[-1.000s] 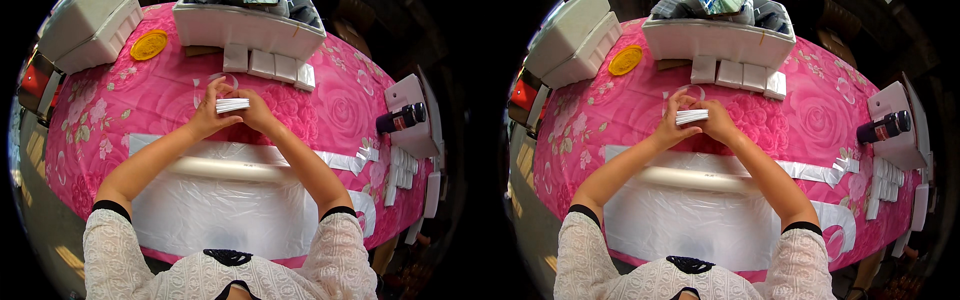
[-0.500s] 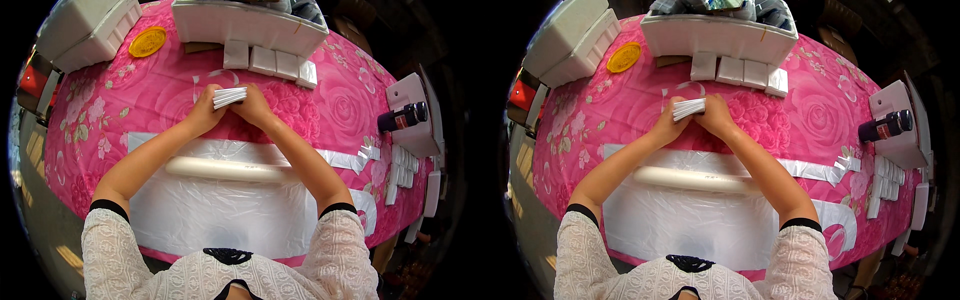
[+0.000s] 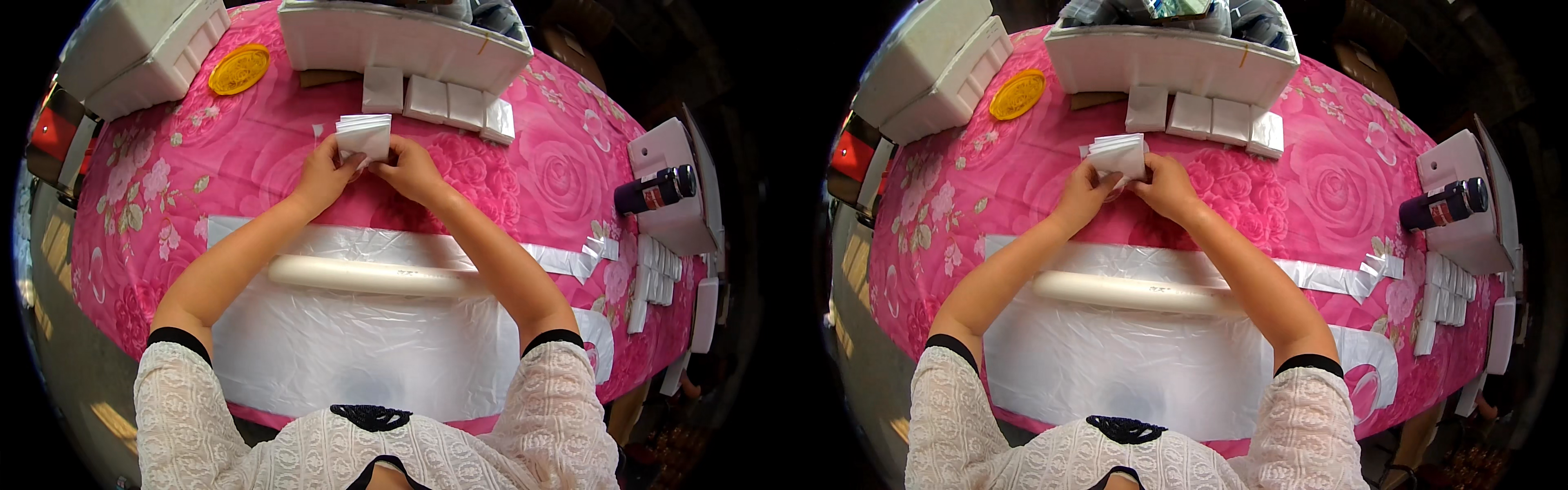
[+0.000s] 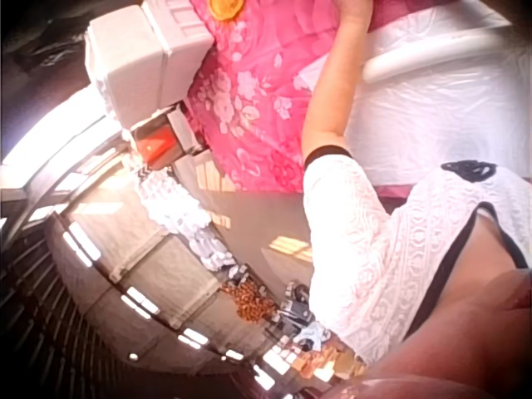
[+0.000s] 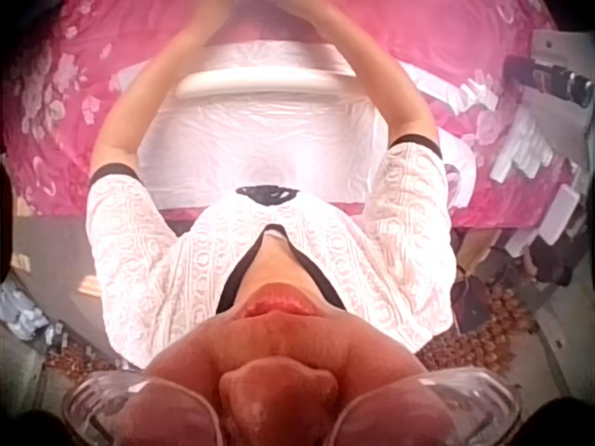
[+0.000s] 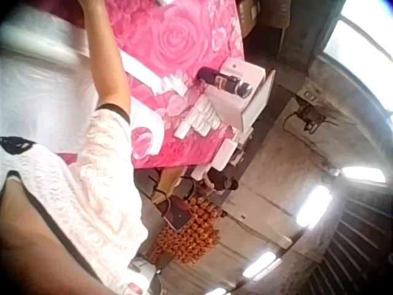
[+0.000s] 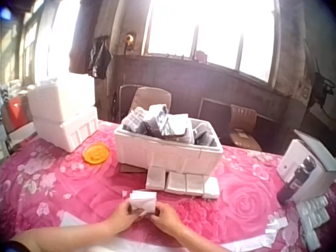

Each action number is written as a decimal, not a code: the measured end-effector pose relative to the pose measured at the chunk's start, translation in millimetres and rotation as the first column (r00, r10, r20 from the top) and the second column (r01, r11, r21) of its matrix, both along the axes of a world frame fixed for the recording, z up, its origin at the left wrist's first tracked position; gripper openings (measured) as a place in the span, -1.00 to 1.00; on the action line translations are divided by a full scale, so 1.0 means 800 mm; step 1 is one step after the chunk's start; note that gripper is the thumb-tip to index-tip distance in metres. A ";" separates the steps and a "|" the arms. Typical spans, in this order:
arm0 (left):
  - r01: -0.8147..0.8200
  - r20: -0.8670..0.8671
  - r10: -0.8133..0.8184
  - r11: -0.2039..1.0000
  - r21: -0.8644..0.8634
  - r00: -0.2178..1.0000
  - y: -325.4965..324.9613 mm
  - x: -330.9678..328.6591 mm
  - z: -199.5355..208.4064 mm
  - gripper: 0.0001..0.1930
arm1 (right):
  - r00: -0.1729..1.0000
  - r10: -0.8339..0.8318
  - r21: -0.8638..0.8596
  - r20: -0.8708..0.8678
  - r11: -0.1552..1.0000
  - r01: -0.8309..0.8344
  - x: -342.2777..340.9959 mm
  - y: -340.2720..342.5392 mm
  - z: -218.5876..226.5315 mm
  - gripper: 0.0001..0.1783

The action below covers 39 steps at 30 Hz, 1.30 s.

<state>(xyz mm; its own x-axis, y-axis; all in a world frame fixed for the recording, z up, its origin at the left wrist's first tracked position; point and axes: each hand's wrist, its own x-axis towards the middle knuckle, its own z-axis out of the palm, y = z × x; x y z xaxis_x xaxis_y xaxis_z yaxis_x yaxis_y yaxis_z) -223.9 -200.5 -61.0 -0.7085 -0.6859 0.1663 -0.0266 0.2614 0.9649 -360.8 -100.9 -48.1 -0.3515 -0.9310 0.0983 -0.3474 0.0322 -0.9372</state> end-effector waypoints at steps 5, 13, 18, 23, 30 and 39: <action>-0.152 0.316 0.115 0.984 0.093 0.942 -0.031 0.013 0.030 -0.62 | 0.997 -0.068 0.232 0.033 0.971 0.059 -0.017 0.028 0.025 -0.59; 0.010 0.605 0.371 0.847 -0.531 0.705 -0.052 0.039 0.058 -0.51 | 0.964 0.106 0.296 -0.242 0.955 -0.031 0.017 0.178 0.091 -0.51; -0.032 0.344 0.262 0.835 -0.550 0.902 -0.018 0.099 0.069 -0.59 | 0.857 0.082 0.324 -0.509 0.941 0.103 0.032 0.290 0.084 -0.47; 0.071 0.126 -0.008 0.862 -0.503 0.992 0.119 0.169 0.088 -0.64 | 0.782 -0.011 0.336 -0.624 0.899 0.281 0.106 0.365 0.079 -0.44; 0.406 0.328 -0.290 0.833 -0.376 0.899 0.317 0.223 0.041 -0.19 | 0.898 -0.071 0.201 -0.435 0.964 0.174 0.255 0.397 0.053 -0.45; 0.511 0.428 -0.311 0.691 -0.511 0.849 0.390 0.219 0.040 -0.21 | 0.553 -0.118 0.179 -0.825 0.874 0.453 0.099 0.495 -0.005 -0.43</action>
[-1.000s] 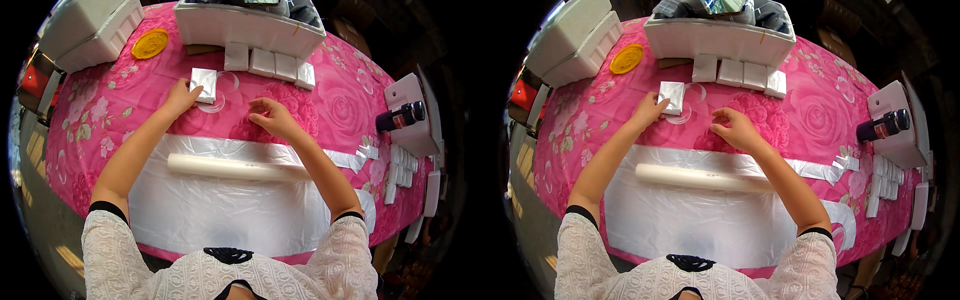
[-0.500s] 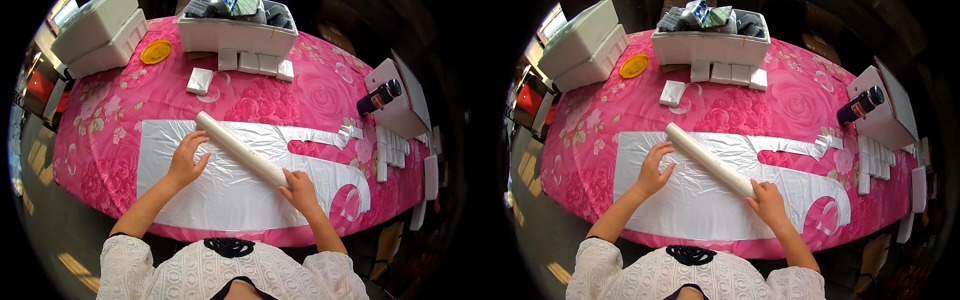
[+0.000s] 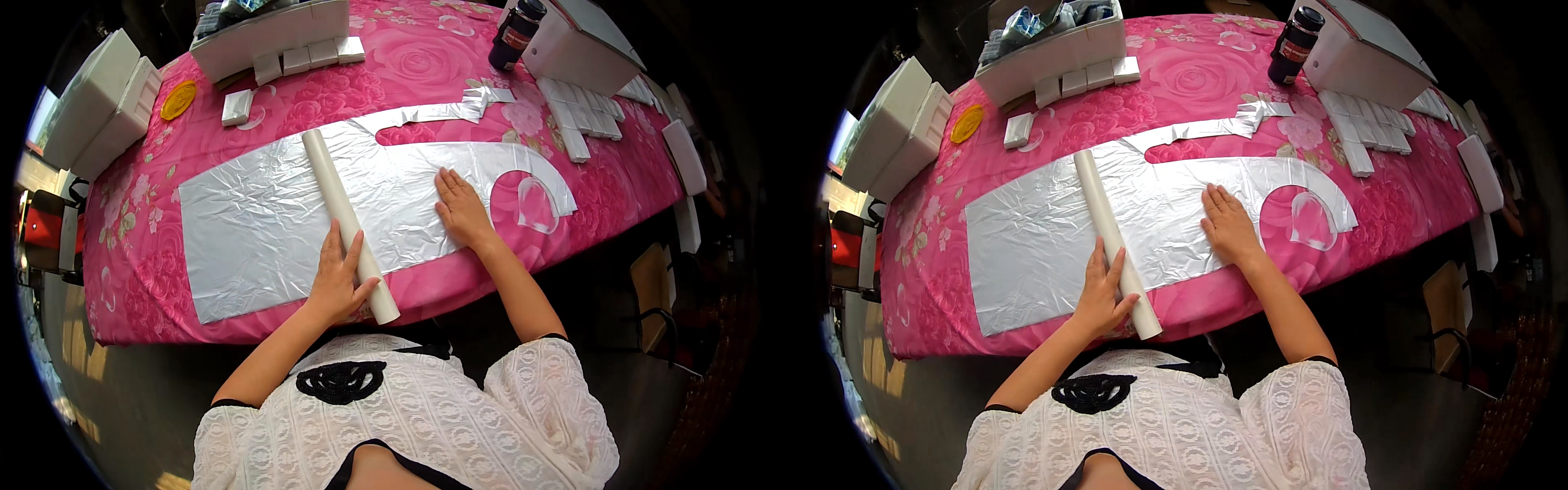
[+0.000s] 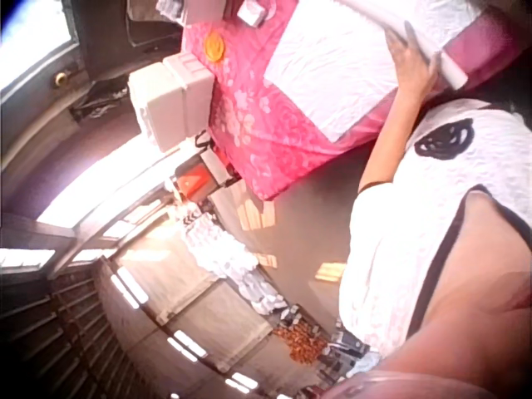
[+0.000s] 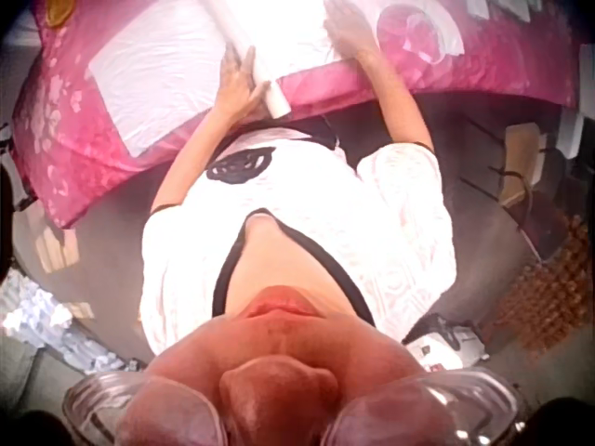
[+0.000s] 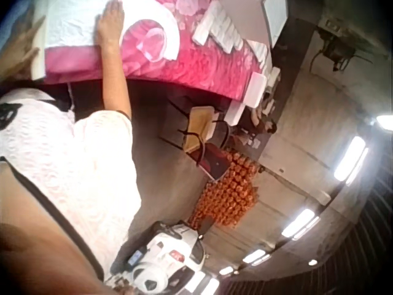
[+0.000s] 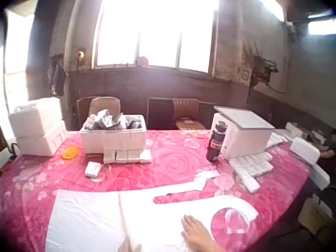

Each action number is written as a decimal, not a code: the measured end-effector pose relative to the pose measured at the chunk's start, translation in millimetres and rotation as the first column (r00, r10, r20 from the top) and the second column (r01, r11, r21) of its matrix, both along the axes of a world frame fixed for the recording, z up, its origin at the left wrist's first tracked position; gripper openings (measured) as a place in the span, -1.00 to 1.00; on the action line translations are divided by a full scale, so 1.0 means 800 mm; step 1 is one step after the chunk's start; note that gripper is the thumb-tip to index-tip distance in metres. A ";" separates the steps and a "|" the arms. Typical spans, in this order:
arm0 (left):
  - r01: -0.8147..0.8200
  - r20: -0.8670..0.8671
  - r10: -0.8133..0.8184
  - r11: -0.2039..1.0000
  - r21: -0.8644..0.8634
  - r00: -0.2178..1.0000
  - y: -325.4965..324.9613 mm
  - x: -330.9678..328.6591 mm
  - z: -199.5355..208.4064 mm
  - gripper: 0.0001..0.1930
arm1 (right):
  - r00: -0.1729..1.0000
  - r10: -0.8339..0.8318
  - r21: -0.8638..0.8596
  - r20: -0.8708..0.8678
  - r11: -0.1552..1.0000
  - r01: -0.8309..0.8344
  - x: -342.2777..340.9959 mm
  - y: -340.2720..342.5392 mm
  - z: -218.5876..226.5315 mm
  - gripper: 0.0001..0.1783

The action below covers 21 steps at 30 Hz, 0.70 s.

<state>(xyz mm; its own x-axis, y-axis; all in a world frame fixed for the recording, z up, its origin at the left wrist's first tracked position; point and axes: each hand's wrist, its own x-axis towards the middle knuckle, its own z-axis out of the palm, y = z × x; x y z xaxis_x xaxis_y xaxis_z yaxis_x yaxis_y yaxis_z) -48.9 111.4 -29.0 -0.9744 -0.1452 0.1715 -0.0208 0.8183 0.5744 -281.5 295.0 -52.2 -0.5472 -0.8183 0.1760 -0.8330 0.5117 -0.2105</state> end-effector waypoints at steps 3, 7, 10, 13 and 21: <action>0.022 -0.010 -0.022 0.999 -0.047 1.000 0.018 -0.015 0.005 -0.23 | 0.951 -0.299 -0.027 -0.084 0.954 0.297 -0.105 0.092 -0.012 -0.48; 0.005 0.034 -0.003 0.997 -0.076 0.999 0.035 -0.027 0.015 -0.27 | 0.757 -0.633 -0.002 -0.162 0.768 0.641 -0.186 0.192 -0.015 -0.55; -0.015 0.016 0.015 0.999 -0.050 1.000 0.045 -0.033 0.016 -0.32 | 0.777 -0.619 -0.170 -0.112 0.782 0.599 -0.193 0.204 -0.021 -0.73; -0.026 0.041 0.030 0.996 -0.084 0.999 0.051 -0.041 0.016 -0.35 | 0.766 -0.625 -0.205 -0.148 0.778 0.595 -0.178 0.196 -0.002 -0.88; 0.046 -0.093 0.000 0.866 0.499 0.996 0.059 -0.056 0.042 -0.53 | 0.921 -0.205 -0.569 0.330 0.736 0.367 -0.019 0.059 0.090 -0.89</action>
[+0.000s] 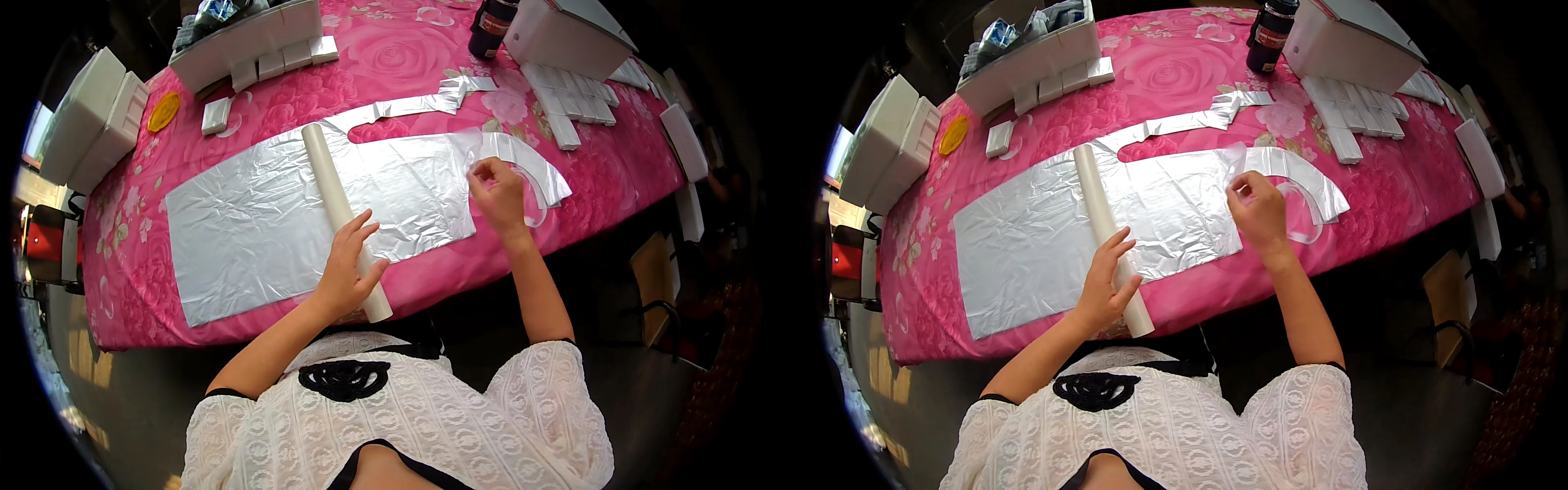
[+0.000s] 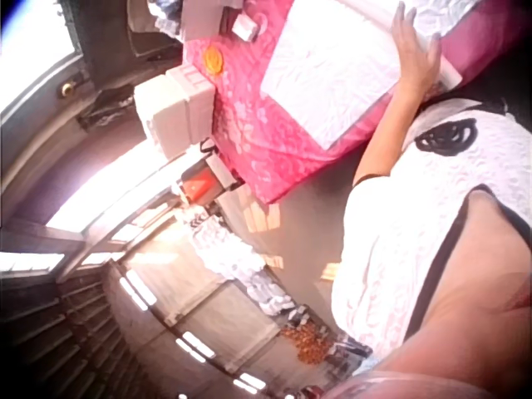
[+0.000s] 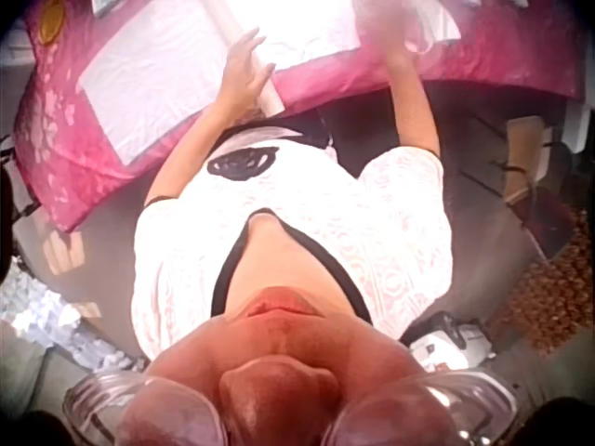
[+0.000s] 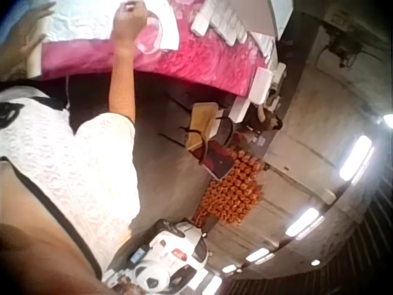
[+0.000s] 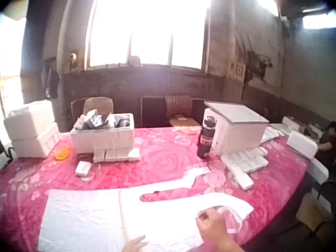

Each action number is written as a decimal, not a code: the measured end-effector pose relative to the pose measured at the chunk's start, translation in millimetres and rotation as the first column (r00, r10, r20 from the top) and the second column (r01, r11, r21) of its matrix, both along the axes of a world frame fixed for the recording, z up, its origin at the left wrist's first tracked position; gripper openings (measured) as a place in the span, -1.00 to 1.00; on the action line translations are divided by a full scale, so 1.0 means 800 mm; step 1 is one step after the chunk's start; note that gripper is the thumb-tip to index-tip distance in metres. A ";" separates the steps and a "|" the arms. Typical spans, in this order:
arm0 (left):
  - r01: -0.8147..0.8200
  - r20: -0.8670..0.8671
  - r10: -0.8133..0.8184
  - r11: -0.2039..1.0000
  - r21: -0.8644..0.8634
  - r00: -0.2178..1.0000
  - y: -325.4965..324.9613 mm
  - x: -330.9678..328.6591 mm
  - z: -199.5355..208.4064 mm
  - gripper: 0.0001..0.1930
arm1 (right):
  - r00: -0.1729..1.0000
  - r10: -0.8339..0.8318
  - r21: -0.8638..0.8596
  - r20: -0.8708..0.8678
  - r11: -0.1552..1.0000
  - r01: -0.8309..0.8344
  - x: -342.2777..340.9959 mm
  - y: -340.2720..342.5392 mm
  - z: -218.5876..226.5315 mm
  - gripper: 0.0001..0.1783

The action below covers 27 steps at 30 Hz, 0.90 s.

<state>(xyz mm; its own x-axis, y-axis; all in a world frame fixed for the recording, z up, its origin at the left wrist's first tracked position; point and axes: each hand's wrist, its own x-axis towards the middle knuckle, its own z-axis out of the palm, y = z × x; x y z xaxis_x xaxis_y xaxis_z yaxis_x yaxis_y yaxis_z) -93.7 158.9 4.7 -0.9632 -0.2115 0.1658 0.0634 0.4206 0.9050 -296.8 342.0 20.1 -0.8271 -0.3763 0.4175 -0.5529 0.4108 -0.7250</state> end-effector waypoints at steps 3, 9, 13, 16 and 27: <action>-0.139 0.225 -0.008 0.765 0.628 0.974 -0.017 -0.023 0.005 -0.59 | 0.927 0.364 0.031 0.090 0.929 -0.368 0.101 -0.062 0.011 -0.89; -0.258 0.497 -0.097 0.761 0.596 0.862 -0.115 0.016 0.014 -0.74 | 0.831 0.548 0.013 -0.095 0.836 -0.549 0.191 -0.095 0.016 -0.78; -0.458 0.667 0.064 0.776 0.434 0.742 -0.223 0.086 0.005 -0.78 | 0.959 0.282 0.435 0.027 0.860 -0.265 0.207 -0.058 0.002 -0.64; -0.501 0.710 0.108 0.781 0.373 0.696 -0.277 0.127 -0.006 -0.78 | 0.962 0.150 0.687 0.228 0.675 -0.269 0.216 -0.060 -0.003 -0.47; -0.555 0.769 0.128 0.766 0.325 0.627 -0.315 0.132 -0.010 -0.79 | 0.848 0.180 0.553 0.498 0.688 -0.470 0.219 -0.082 -0.008 -0.49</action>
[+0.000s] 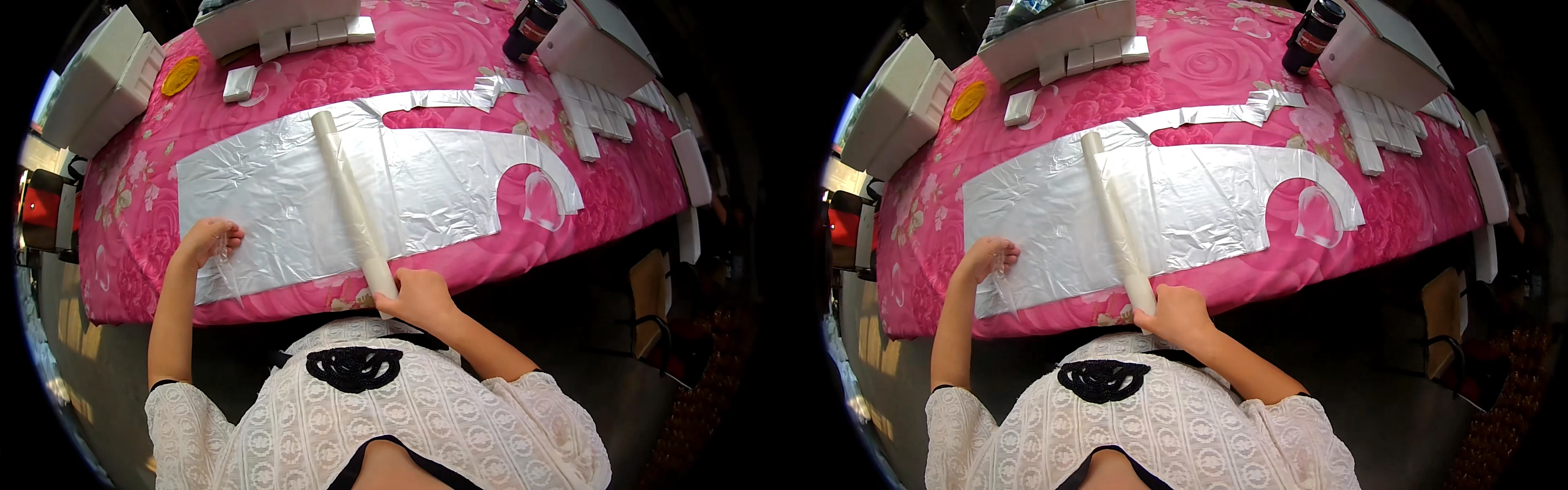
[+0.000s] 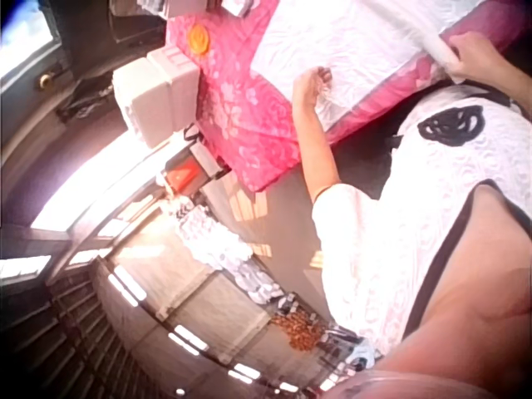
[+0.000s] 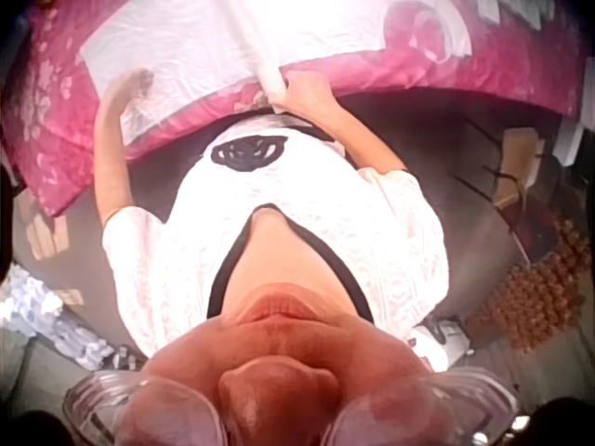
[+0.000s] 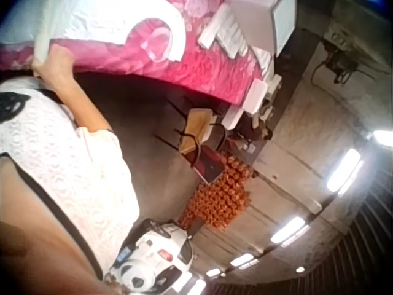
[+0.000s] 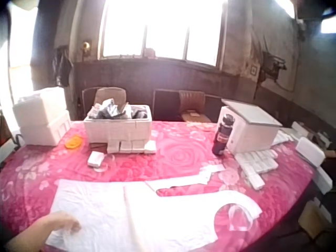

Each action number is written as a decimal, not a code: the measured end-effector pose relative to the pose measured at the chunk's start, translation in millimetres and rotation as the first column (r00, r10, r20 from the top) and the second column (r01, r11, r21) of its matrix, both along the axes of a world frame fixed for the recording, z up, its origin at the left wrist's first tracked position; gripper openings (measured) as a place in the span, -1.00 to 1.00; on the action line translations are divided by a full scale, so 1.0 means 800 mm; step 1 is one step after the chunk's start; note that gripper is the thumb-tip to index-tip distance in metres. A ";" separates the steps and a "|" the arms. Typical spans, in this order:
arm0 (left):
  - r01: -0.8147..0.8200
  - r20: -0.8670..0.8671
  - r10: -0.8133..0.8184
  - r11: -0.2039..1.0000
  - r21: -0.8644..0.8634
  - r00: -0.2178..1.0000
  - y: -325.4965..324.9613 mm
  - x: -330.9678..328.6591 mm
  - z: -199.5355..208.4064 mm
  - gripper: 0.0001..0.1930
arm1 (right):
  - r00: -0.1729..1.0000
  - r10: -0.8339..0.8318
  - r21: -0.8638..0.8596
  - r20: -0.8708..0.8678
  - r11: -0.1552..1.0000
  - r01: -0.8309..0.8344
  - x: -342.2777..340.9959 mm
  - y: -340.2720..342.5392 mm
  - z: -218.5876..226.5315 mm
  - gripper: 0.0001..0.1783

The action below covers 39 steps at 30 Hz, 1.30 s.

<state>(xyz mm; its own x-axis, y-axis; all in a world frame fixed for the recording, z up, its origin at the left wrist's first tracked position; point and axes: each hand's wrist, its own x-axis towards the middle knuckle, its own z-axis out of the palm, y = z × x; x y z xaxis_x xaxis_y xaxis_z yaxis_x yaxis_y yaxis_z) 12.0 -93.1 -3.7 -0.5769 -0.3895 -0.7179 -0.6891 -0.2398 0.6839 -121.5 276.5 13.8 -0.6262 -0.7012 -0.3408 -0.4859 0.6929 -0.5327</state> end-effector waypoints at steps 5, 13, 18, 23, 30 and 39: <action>0.019 0.013 -0.019 1.000 -0.002 1.000 -0.008 0.003 -0.001 -0.79 | 0.995 -0.090 0.048 0.051 0.995 0.088 -0.017 0.025 0.008 -0.53; 0.374 0.306 -0.227 0.689 -0.621 0.925 -0.029 0.000 0.004 -0.76 | 0.982 -0.156 0.035 0.105 0.988 0.153 -0.021 0.045 0.005 -0.54; -0.009 -0.057 -0.557 0.088 -0.996 0.829 0.099 -0.084 0.025 -0.65 | 0.987 -0.134 0.045 0.083 0.990 0.131 -0.023 0.045 0.006 -0.55; -0.007 -0.259 -0.727 0.330 -0.944 0.636 0.224 -0.159 -0.017 -0.42 | 0.994 -0.063 0.096 0.092 0.994 0.054 -0.027 0.041 0.011 -0.50; 0.205 0.003 -0.720 0.194 -0.959 0.694 0.230 -0.174 -0.062 -0.34 | 0.999 0.011 0.026 0.034 1.000 -0.012 -0.098 -0.001 0.002 -0.41; 0.309 0.134 -0.711 0.122 -0.943 0.690 0.233 -0.180 -0.056 -0.31 | 0.704 -0.248 -0.255 0.665 0.811 0.527 -0.257 -0.176 -0.047 -0.54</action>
